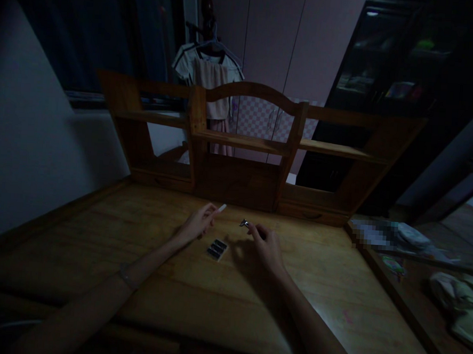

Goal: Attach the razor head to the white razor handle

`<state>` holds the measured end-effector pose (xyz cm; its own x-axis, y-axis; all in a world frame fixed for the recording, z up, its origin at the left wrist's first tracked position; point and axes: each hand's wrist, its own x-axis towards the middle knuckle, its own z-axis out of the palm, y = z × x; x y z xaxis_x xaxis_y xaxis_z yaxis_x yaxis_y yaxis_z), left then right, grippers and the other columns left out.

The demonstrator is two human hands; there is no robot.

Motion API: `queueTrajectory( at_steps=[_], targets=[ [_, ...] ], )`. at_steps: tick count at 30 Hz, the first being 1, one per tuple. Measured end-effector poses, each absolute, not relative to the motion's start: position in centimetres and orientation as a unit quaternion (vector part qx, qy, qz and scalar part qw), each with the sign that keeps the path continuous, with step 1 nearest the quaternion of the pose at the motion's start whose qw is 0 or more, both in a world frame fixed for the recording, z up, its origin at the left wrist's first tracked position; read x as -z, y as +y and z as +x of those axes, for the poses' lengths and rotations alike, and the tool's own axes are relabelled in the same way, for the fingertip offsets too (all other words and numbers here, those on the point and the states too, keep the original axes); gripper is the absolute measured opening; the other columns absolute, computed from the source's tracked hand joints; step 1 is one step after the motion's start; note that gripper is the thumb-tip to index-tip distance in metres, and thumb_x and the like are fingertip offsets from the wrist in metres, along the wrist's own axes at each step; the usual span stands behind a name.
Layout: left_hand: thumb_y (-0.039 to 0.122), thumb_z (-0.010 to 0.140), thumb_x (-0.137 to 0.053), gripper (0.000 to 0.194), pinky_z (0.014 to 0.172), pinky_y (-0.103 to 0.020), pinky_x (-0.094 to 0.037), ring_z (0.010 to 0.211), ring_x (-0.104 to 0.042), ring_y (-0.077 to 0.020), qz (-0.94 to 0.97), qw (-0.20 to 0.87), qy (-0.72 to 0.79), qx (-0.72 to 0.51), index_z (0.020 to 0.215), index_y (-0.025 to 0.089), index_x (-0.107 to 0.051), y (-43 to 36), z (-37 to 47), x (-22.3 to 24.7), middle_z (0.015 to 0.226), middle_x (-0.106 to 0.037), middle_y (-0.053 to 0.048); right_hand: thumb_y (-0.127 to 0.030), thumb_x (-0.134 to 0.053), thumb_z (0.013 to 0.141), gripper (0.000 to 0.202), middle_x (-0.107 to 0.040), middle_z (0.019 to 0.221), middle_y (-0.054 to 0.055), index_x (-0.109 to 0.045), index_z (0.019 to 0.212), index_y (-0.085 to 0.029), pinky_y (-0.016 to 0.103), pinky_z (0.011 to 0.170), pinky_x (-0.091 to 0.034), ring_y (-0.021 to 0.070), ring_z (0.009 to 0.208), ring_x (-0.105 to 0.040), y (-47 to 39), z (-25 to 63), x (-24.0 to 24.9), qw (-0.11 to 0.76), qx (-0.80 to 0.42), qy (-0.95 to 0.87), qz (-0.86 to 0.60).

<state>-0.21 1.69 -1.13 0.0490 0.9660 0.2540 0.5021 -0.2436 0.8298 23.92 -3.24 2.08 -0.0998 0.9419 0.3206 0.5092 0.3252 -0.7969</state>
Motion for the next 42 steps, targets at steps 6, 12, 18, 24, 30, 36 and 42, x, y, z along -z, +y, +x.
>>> queueTrajectory(
  at_steps=[6,12,18,24,30,36,42],
  targets=[
    [0.036,0.082,-0.056,0.026,0.069,-0.026,-0.045,0.079,-0.059,-0.0176,0.74,0.161,0.514,-0.403,0.097,0.017,-0.066,1.9,0.0,0.9,0.086,-0.065,-0.005,-0.053,-0.048,0.085,0.039,-0.062,0.072,0.002,-0.064,0.09,-0.018,0.025,0.056,-0.037,0.0165,0.064,-0.055,-3.0,24.0,-1.3,0.431,-0.268,-0.688,-0.519],
    [0.028,0.089,-0.045,0.031,0.079,-0.03,-0.045,0.086,-0.06,-0.0192,0.768,0.125,0.498,-0.383,0.112,0.018,-0.064,1.1,0.4,0.2,0.094,-0.066,-0.007,-0.042,-0.049,0.085,0.027,-0.062,0.082,0.003,-0.059,0.096,-0.019,0.027,0.065,-0.041,0.018,0.074,-0.056,-2.3,24.5,-0.4,0.453,-0.247,-0.692,-0.505],
    [0.031,0.092,-0.043,0.037,0.086,-0.029,-0.046,0.1,-0.061,-0.0206,0.758,0.167,0.491,-0.395,0.127,0.028,-0.053,0.3,0.9,-0.5,0.112,-0.067,-0.003,-0.041,-0.047,0.087,0.03,-0.063,0.081,0.002,-0.058,0.106,-0.02,0.026,0.063,-0.04,0.0177,0.072,-0.056,-2.3,24.5,-0.4,0.451,-0.268,-0.69,-0.499],
    [0.029,0.094,-0.039,0.036,0.092,-0.033,-0.045,0.105,-0.059,-0.0204,0.779,0.122,0.466,-0.402,0.123,0.018,-0.058,0.6,1.3,-0.4,0.115,-0.063,-0.009,-0.042,-0.048,0.087,0.031,-0.061,0.075,0.001,-0.058,0.107,-0.021,0.025,0.059,-0.038,0.0168,0.068,-0.055,-2.6,24.3,-0.8,0.447,-0.264,-0.696,-0.496],
    [0.03,0.094,-0.04,0.04,0.09,-0.034,-0.046,0.102,-0.059,-0.0194,0.799,0.104,0.451,-0.384,0.132,0.022,-0.049,0.0,1.6,-0.6,0.113,-0.062,-0.009,-0.043,-0.049,0.087,0.029,-0.06,0.074,0.001,-0.06,0.102,-0.021,0.025,0.059,-0.037,0.0166,0.067,-0.054,-2.5,24.3,-0.6,0.445,-0.249,-0.708,-0.489],
    [0.034,0.094,-0.04,0.04,0.09,-0.033,-0.046,0.104,-0.06,-0.0194,0.809,0.128,0.431,-0.379,0.133,0.029,-0.046,-0.4,1.6,-0.8,0.119,-0.063,-0.005,-0.041,-0.048,0.088,0.028,-0.06,0.079,0.001,-0.059,0.104,-0.021,0.026,0.062,-0.039,0.0165,0.07,-0.055,-2.7,24.2,-0.8,0.449,-0.257,-0.719,-0.464],
    [0.034,0.092,-0.044,0.041,0.09,-0.033,-0.046,0.107,-0.06,-0.0215,0.791,0.164,0.455,-0.375,0.133,0.031,-0.046,-0.8,1.7,-1.4,0.125,-0.06,-0.003,-0.042,-0.047,0.088,0.03,-0.061,0.081,0.002,-0.059,0.105,-0.02,0.026,0.064,-0.04,0.0168,0.073,-0.056,-2.9,24.2,-1.1,0.459,-0.253,-0.717,-0.46]
  ],
)
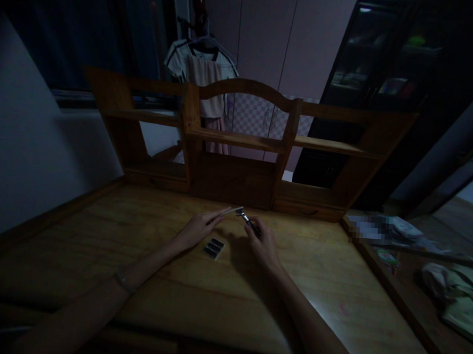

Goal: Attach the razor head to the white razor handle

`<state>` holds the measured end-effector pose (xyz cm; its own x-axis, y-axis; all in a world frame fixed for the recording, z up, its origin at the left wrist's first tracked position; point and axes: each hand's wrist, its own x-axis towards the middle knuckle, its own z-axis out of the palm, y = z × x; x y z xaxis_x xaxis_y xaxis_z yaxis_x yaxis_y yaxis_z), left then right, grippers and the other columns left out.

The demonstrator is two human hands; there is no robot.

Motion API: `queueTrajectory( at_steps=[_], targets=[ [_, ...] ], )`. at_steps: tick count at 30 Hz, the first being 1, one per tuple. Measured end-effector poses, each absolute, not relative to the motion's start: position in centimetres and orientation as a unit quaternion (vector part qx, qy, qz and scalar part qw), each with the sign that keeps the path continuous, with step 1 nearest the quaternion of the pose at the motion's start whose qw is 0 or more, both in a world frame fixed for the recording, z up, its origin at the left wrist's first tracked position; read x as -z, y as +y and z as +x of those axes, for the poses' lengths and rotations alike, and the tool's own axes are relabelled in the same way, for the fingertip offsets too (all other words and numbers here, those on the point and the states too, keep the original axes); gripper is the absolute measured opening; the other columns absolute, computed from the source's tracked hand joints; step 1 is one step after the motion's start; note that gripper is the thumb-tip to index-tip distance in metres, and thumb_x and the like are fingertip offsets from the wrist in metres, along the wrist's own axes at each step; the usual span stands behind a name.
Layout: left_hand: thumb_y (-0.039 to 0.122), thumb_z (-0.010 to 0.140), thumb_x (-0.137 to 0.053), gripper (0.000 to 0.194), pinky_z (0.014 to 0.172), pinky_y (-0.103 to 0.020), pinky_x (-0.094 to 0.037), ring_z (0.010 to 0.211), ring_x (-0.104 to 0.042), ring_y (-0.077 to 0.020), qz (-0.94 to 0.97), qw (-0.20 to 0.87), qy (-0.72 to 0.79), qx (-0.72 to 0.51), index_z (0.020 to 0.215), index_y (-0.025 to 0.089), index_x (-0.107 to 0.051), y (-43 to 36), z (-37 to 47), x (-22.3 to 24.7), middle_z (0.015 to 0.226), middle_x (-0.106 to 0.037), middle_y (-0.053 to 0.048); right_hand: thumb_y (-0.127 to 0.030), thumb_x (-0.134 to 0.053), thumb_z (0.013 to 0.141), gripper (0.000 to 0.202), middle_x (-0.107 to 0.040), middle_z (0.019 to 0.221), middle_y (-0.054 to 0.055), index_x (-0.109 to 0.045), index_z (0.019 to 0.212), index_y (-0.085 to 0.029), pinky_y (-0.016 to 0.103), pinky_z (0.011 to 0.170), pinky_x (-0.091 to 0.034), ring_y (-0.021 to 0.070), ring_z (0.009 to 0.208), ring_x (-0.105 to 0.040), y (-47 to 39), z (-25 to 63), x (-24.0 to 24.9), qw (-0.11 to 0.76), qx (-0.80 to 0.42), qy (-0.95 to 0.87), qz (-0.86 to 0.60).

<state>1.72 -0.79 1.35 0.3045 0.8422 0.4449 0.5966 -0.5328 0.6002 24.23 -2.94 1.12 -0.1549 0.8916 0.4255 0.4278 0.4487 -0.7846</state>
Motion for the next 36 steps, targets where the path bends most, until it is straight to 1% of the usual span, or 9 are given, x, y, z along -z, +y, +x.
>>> queueTrajectory(
  at_steps=[4,10,13,16,20,24,27,29,36],
  targets=[
    [0.033,0.091,-0.046,0.042,0.09,-0.033,-0.046,0.108,-0.06,-0.0227,0.781,0.166,0.475,-0.37,0.132,0.031,-0.048,-0.8,1.6,-1.3,0.124,-0.061,-0.004,-0.043,-0.048,0.088,0.03,-0.062,0.081,0.002,-0.06,0.102,-0.02,0.025,0.064,-0.04,0.0162,0.072,-0.056,-2.9,24.2,-1.1,0.472,-0.253,-0.71,-0.458],
    [0.033,0.094,-0.04,0.043,0.095,-0.036,-0.042,0.111,-0.057,-0.0212,0.783,0.149,0.474,-0.375,0.136,0.031,-0.041,-0.2,1.4,-0.6,0.129,-0.057,-0.004,-0.043,-0.05,0.087,0.029,-0.061,0.081,0.001,-0.06,0.104,-0.021,0.025,0.064,-0.04,0.0161,0.072,-0.055,-2.7,24.2,-1.0,0.481,-0.266,-0.698,-0.46],
    [0.035,0.094,-0.038,0.047,0.1,-0.036,-0.038,0.12,-0.05,-0.0207,0.791,0.146,0.441,-0.398,0.14,0.028,-0.035,-0.4,1.7,-0.7,0.135,-0.051,-0.005,-0.043,-0.05,0.087,0.029,-0.061,0.082,0.002,-0.059,0.103,-0.02,0.025,0.063,-0.04,0.0159,0.072,-0.055,-2.6,24.2,-0.9,0.485,-0.268,-0.694,-0.46],
    [0.037,0.095,-0.032,0.048,0.104,-0.039,-0.034,0.126,-0.042,-0.0215,0.801,0.159,0.424,-0.392,0.142,0.027,-0.03,-0.8,1.9,-0.8,0.139,-0.045,-0.006,-0.042,-0.05,0.087,0.028,-0.061,0.081,0.001,-0.059,0.102,-0.02,0.025,0.062,-0.039,0.0157,0.071,-0.054,-2.6,24.2,-1.0,0.492,-0.261,-0.689,-0.464],
    [0.037,0.096,-0.029,0.048,0.101,-0.038,-0.036,0.118,-0.047,-0.0214,0.816,0.194,0.405,-0.363,0.143,0.028,-0.029,-0.7,2.1,-0.3,0.129,-0.051,-0.008,-0.042,-0.051,0.087,0.027,-0.06,0.081,0.002,-0.059,0.1,-0.02,0.025,0.061,-0.038,0.0153,0.07,-0.053,-2.9,24.2,-1.3,0.506,-0.238,-0.684,-0.469],
    [0.037,0.095,-0.032,0.046,0.098,-0.037,-0.037,0.111,-0.049,-0.0216,0.812,0.198,0.401,-0.374,0.141,0.028,-0.034,-0.3,2.0,-0.1,0.122,-0.054,-0.007,-0.042,-0.05,0.087,0.028,-0.061,0.08,0.002,-0.06,0.101,-0.019,0.024,0.06,-0.037,0.015,0.069,-0.053,-3.1,24.2,-1.6,0.517,-0.229,-0.678,-0.469],
    [0.036,0.095,-0.034,0.046,0.092,-0.034,-0.04,0.099,-0.052,-0.0192,0.805,0.202,0.397,-0.392,0.14,0.026,-0.036,-0.4,2.0,-0.5,0.109,-0.057,-0.006,-0.043,-0.049,0.087,0.029,-0.061,0.079,0.002,-0.06,0.101,-0.019,0.025,0.059,-0.037,0.0151,0.068,-0.052,-3.2,24.2,-1.7,0.516,-0.233,-0.681,-0.465],
    [0.035,0.095,-0.036,0.046,0.087,-0.031,-0.041,0.091,-0.052,-0.0172,0.802,0.212,0.389,-0.401,0.139,0.025,-0.036,-0.6,2.1,-0.8,0.101,-0.056,-0.005,-0.043,-0.049,0.087,0.03,-0.061,0.078,0.002,-0.06,0.1,-0.019,0.025,0.058,-0.037,0.0154,0.068,-0.052,-3.2,24.2,-1.8,0.512,-0.234,-0.68,-0.469],
    [0.035,0.092,-0.042,0.045,0.083,-0.029,-0.041,0.086,-0.051,-0.0167,0.791,0.243,0.382,-0.411,0.136,0.024,-0.043,-0.7,2.1,-1.2,0.094,-0.055,-0.004,-0.044,-0.049,0.086,0.032,-0.06,0.076,0.003,-0.06,0.101,-0.018,0.026,0.058,-0.037,0.0159,0.066,-0.052,-3.3,24.2,-2.0,0.515,-0.212,-0.678,-0.48]
  ],
)
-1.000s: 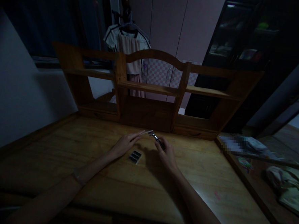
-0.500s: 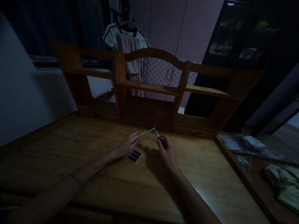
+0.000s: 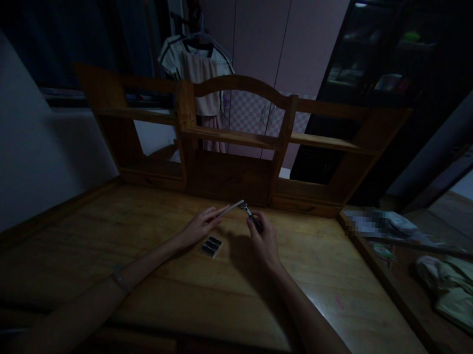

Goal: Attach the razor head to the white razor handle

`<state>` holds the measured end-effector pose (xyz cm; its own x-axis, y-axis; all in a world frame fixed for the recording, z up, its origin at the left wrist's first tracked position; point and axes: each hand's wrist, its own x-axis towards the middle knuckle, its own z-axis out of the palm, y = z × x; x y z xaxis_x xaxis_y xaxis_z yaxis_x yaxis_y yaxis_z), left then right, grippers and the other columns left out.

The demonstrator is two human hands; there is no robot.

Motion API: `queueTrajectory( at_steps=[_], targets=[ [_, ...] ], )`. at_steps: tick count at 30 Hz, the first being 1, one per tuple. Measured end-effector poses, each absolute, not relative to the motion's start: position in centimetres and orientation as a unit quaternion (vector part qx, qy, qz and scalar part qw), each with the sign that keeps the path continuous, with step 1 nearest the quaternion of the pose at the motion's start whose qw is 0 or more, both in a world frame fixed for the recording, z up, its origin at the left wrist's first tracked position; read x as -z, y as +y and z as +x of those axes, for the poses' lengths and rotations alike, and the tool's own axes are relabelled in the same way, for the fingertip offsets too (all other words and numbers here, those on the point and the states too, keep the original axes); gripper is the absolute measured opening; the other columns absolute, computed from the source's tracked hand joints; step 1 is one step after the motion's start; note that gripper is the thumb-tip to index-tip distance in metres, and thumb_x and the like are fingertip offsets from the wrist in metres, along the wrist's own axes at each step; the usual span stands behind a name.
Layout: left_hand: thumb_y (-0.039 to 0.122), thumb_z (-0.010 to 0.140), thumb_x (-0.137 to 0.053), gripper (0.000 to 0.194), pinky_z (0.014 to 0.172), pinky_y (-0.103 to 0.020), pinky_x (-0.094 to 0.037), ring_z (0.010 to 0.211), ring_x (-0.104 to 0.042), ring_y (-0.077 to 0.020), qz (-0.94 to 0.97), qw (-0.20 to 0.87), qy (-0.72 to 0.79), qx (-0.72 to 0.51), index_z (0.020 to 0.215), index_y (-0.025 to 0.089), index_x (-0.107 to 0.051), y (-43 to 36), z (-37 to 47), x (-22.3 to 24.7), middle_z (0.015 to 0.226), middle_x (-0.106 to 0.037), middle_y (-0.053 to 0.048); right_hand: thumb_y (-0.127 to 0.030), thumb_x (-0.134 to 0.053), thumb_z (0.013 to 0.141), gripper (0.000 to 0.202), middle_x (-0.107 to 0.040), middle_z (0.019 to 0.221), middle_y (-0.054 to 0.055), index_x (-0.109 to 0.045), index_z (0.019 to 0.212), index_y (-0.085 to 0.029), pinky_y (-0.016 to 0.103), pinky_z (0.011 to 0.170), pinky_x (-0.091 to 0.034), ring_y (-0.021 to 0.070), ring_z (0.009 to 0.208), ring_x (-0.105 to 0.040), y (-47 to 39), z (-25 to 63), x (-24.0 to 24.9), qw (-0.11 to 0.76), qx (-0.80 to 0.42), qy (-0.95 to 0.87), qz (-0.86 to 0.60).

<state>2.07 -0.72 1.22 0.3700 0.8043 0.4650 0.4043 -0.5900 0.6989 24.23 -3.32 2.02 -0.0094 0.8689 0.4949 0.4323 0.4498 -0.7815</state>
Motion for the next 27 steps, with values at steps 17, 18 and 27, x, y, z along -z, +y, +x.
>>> queueTrajectory(
  at_steps=[17,18,27],
  targets=[
    [0.045,0.08,-0.059,0.056,0.039,-0.016,-0.021,0.044,-0.032,-0.0013,0.648,0.523,0.366,-0.415,0.132,0.025,-0.049,-0.6,1.8,-0.8,0.081,-0.051,0.001,-0.039,-0.049,0.087,0.025,-0.061,0.077,0.002,-0.059,0.099,-0.02,0.025,0.06,-0.037,0.0155,0.065,-0.052,-3.4,24.4,-2.2,0.507,-0.196,-0.69,-0.479],
    [0.045,0.079,-0.06,0.058,0.039,-0.016,-0.021,0.044,-0.031,-0.0013,0.642,0.535,0.359,-0.417,0.132,0.025,-0.048,-0.6,1.9,-0.8,0.078,-0.05,0.001,-0.039,-0.049,0.086,0.025,-0.061,0.077,0.002,-0.059,0.099,-0.02,0.025,0.059,-0.037,0.0156,0.065,-0.052,-3.4,24.4,-2.2,0.505,-0.198,-0.69,-0.48],
    [0.045,0.078,-0.062,0.06,0.037,-0.014,-0.019,0.042,-0.029,-0.001,0.607,0.562,0.372,-0.42,0.132,0.023,-0.047,-0.4,1.8,-0.5,0.07,-0.046,0.003,-0.039,-0.047,0.087,0.026,-0.061,0.078,0.002,-0.059,0.1,-0.02,0.025,0.059,-0.038,0.016,0.067,-0.052,-3.6,24.2,-2.3,0.51,-0.203,-0.691,-0.469]
  ],
)
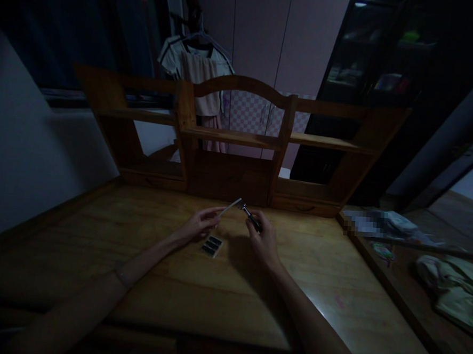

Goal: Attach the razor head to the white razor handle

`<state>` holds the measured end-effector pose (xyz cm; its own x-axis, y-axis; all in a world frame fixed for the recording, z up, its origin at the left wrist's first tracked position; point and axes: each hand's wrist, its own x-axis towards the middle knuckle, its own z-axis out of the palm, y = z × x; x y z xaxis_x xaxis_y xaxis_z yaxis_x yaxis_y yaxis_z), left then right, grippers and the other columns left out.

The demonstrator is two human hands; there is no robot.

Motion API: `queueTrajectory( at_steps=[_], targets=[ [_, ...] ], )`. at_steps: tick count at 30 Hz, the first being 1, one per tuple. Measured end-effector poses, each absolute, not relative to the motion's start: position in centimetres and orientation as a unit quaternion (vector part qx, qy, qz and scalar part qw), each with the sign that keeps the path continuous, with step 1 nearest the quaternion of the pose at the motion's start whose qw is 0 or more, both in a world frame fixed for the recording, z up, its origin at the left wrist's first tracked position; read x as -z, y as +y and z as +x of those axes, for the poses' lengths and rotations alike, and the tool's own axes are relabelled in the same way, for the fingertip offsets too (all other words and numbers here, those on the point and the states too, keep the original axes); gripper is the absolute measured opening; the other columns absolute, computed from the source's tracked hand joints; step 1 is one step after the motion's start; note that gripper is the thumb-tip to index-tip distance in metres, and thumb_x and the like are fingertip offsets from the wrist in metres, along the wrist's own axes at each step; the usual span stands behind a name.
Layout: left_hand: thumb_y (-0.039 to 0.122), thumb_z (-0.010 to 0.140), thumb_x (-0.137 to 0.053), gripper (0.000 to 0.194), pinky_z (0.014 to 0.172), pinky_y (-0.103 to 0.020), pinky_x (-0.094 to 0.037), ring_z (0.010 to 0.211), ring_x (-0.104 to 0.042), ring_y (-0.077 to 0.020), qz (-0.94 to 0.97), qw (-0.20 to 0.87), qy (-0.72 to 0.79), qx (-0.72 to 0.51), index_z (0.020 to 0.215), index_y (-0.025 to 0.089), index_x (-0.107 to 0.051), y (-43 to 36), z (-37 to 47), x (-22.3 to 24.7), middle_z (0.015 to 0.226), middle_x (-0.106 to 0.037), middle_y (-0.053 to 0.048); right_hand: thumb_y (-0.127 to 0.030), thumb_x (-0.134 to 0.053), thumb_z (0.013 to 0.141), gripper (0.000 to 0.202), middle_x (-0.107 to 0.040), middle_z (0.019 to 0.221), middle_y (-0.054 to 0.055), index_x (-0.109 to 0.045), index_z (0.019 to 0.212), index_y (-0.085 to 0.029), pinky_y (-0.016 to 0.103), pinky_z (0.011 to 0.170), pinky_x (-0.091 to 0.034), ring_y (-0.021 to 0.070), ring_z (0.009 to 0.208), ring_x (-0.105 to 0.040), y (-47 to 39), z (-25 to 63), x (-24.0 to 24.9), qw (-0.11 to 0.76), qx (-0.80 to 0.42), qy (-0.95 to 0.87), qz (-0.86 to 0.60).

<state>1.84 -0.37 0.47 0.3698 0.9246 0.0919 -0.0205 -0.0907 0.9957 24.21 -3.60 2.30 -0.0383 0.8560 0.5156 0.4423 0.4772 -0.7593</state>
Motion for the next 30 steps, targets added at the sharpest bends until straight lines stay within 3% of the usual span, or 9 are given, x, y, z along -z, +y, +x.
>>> queueTrajectory(
  at_steps=[30],
  targets=[
    [0.046,0.075,-0.065,0.06,0.035,-0.016,-0.019,0.038,-0.028,-0.0006,0.604,0.567,0.373,-0.418,0.13,0.024,-0.05,-0.1,1.9,-0.05,0.069,-0.049,0.004,-0.037,-0.048,0.087,0.022,-0.058,0.072,0.0,-0.059,0.098,-0.02,0.024,0.058,-0.036,0.0153,0.065,-0.051,-3.58,24.15,-2.15,0.505,-0.217,-0.692,-0.468]
  ],
)
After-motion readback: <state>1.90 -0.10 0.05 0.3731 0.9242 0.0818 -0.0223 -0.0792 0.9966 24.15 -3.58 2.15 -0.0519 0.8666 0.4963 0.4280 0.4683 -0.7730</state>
